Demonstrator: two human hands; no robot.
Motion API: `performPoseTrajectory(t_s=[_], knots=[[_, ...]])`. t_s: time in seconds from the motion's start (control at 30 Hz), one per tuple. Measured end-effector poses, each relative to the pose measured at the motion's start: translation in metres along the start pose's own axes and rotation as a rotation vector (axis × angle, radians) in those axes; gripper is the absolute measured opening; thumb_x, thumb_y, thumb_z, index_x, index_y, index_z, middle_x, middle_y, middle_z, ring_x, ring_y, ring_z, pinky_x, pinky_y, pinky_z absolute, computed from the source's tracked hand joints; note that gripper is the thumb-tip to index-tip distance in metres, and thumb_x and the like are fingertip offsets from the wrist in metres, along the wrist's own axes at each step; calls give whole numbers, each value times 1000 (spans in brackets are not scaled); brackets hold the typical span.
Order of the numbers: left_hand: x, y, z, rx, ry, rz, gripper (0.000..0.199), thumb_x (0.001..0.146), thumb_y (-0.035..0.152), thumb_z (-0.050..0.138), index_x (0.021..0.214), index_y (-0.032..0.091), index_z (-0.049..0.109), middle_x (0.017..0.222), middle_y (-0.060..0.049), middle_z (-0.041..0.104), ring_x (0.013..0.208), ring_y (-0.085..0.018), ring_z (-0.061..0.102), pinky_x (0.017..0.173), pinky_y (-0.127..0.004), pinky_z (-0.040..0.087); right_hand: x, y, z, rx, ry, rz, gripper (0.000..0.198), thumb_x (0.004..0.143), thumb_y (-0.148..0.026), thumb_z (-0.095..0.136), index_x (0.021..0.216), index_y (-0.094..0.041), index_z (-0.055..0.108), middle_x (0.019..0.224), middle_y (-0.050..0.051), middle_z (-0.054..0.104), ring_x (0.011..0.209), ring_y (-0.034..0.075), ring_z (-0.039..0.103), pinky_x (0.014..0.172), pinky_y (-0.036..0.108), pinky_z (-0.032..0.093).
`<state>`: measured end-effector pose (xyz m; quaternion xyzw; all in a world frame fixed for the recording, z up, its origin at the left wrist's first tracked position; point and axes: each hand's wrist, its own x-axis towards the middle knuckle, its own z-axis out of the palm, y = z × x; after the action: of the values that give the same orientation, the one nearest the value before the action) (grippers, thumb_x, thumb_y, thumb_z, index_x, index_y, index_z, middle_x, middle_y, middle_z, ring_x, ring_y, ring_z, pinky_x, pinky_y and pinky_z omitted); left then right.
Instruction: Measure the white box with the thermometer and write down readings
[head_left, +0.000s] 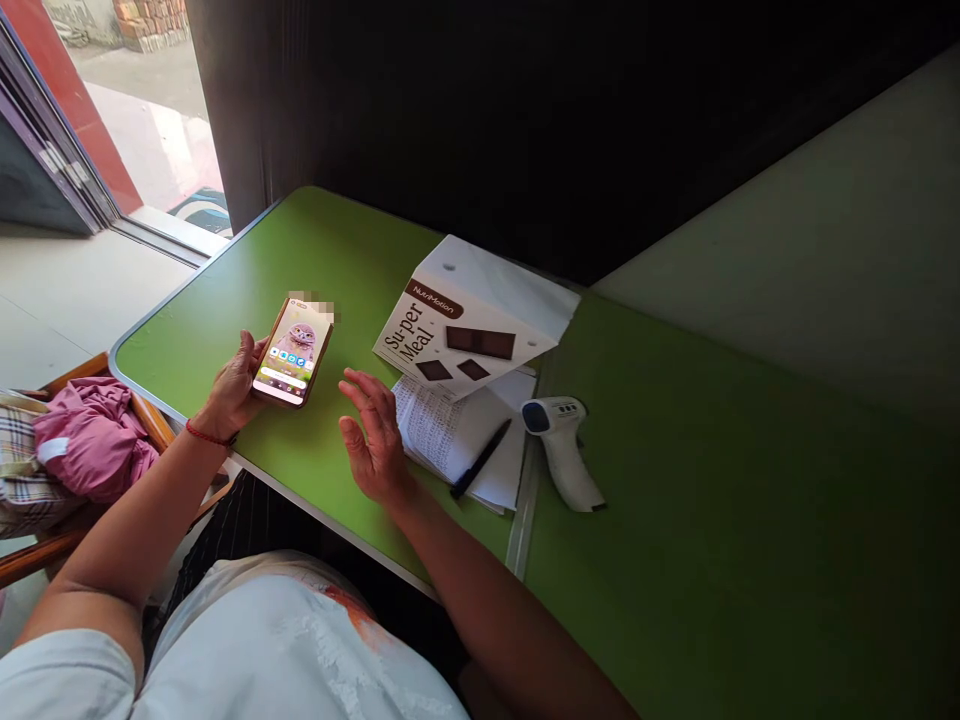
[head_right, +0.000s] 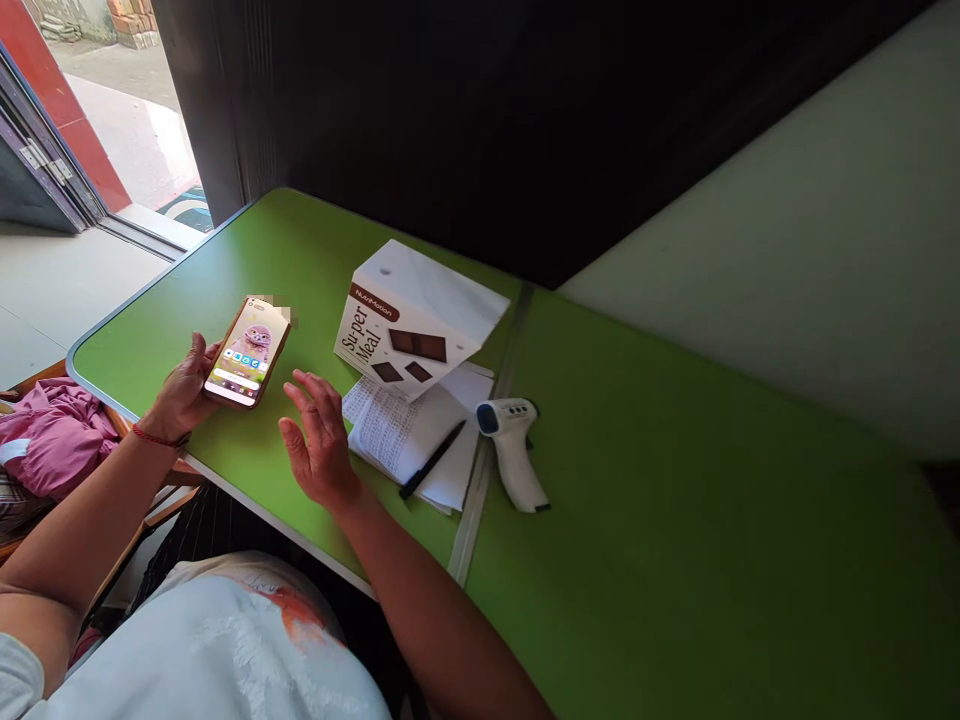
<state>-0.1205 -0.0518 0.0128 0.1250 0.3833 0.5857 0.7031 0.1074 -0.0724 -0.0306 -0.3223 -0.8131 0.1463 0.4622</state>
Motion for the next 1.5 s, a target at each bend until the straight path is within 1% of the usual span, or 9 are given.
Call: performPoseTrajectory(t_s=[0.13, 0.27, 0.47, 0.63, 0.77, 0.97, 1.13, 1.37, 1.5], knots=[[-1, 1, 2, 17, 24, 3, 67, 113, 52, 25, 157, 8, 47, 110, -18, 82, 84, -28, 82, 82, -39, 65, 1, -1, 0, -18, 13, -9, 44, 110, -34, 35, 152, -27, 47, 146, 15, 61, 139, 28, 57, 115, 58, 50], [-2, 1, 6, 9, 29, 20, 67, 113, 51, 21, 158, 8, 47, 107, -16, 82, 79, -25, 82, 84, -37, 64, 1, -1, 0, 18, 15, -12, 44, 109, -34, 37, 151, -26, 48, 146, 15, 62, 140, 28, 56, 115, 57, 50], [-2, 2, 7, 27, 38, 15, 66, 113, 50, 21, 162, 11, 43, 109, -16, 82, 83, -27, 82, 86, -40, 64, 1, -2, 0, -10, -9, 8, 44, 111, -37, 33, 150, -25, 49, 145, 16, 62, 140, 29, 55, 114, 58, 50], [-2, 2, 5, 48, 13, 7, 67, 113, 51, 19, 160, 11, 45, 107, -15, 82, 86, -28, 82, 86, -39, 64, 2, -3, 0, -8, 26, -9, 44, 111, -38, 34, 149, -24, 51, 144, 15, 63, 139, 28, 56, 114, 56, 50], [-2, 2, 4, 70, 17, 26, 66, 113, 51, 21, 158, 10, 47, 109, -16, 82, 85, -26, 82, 85, -38, 64, 2, -2, 0, 6, 20, -11, 44, 110, -36, 35, 150, -24, 50, 145, 15, 63, 139, 28, 57, 114, 56, 50], [-2, 1, 4, 110, 35, 38, 68, 112, 56, 28, 158, 10, 48, 111, -17, 81, 83, -26, 82, 79, -36, 64, 2, -1, 0, 41, 38, -21, 44, 110, -35, 38, 151, -25, 50, 145, 15, 63, 139, 28, 56, 115, 55, 49], [-4, 2, 10, 147, 83, 49, 69, 113, 52, 19, 156, 6, 48, 104, -16, 82, 74, -23, 81, 70, -33, 63, 1, 0, 0, 54, 15, -18, 45, 110, -35, 39, 153, -27, 49, 146, 14, 62, 140, 29, 56, 116, 57, 49], [-2, 1, 5, 166, 50, 46, 71, 112, 57, 23, 156, 9, 50, 108, -17, 82, 77, -26, 81, 67, -34, 63, 3, -3, 2, 43, 60, -25, 42, 110, -32, 39, 149, -25, 51, 142, 15, 63, 136, 28, 57, 113, 56, 52], [0, 0, 2, 164, 44, 69, 71, 111, 59, 27, 155, 10, 52, 110, -17, 81, 80, -27, 81, 72, -35, 64, 3, -4, 2, 42, 57, -28, 42, 110, -32, 38, 149, -26, 50, 143, 15, 63, 137, 28, 57, 113, 56, 51]])
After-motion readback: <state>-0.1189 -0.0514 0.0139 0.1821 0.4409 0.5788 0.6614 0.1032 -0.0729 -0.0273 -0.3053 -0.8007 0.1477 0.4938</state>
